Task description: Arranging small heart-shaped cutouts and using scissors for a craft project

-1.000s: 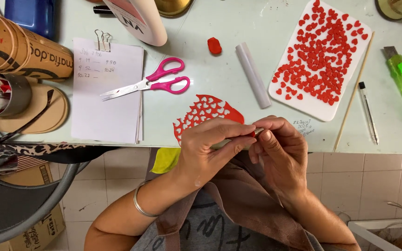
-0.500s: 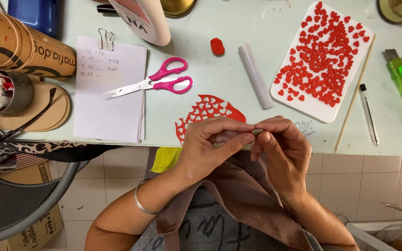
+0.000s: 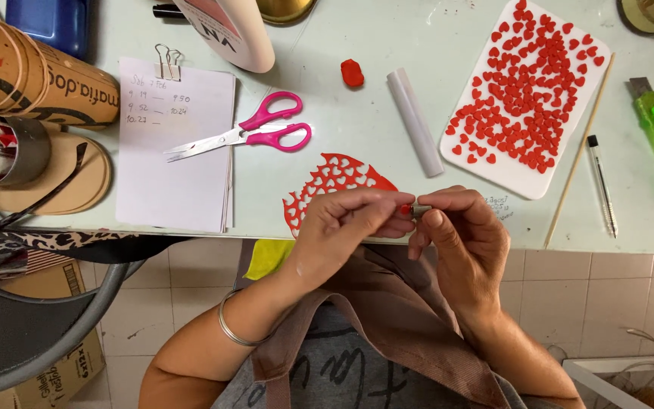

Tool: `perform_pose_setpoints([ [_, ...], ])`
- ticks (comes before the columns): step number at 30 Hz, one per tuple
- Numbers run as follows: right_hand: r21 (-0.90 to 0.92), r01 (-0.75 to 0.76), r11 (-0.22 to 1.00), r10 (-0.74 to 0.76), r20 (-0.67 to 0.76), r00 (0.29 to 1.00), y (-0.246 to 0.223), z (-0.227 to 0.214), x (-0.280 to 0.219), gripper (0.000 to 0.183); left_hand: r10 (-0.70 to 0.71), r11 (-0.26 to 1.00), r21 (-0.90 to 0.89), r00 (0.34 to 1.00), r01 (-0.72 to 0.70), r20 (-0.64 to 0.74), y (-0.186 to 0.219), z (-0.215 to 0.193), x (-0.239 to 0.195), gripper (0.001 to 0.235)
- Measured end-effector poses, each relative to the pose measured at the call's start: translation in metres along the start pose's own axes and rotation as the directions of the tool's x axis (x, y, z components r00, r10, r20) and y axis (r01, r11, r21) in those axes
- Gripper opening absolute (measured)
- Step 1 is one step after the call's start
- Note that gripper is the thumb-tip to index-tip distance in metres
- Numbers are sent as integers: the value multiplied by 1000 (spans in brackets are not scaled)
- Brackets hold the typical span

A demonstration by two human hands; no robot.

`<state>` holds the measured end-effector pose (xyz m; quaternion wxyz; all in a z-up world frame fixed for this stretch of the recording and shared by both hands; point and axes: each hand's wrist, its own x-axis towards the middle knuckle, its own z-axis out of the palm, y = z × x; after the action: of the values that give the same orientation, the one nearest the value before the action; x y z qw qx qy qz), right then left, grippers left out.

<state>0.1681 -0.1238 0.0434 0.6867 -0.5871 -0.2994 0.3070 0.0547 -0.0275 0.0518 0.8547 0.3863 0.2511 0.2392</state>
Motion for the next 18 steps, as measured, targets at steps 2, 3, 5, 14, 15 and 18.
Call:
perform_pose_setpoints([
  [2,-3,0,1000,0,0,1000,0,-1,0,15,-36,999,-27,999,37,5,0,-1,1,24],
  [3,-4,-4,1000,4,7,1000,0,-1,0,15,-33,999,-26,999,33,-9,-1,-1,2,22],
  [5,-5,-6,1000,6,15,1000,2,-1,-1,15,-28,999,-24,999,28,-24,-4,-1,3,20],
  [14,451,-376,809,345,153,926,-8,0,5,22,41,999,9,995,-40,-89,-12,-2,4,19],
  [15,421,-409,810,388,139,911,-6,0,5,23,67,996,69,994,-60,-92,-12,-2,3,18],
  [18,275,-355,893,353,59,934,8,0,-4,23,130,973,203,987,-110,-91,-7,3,1,16],
])
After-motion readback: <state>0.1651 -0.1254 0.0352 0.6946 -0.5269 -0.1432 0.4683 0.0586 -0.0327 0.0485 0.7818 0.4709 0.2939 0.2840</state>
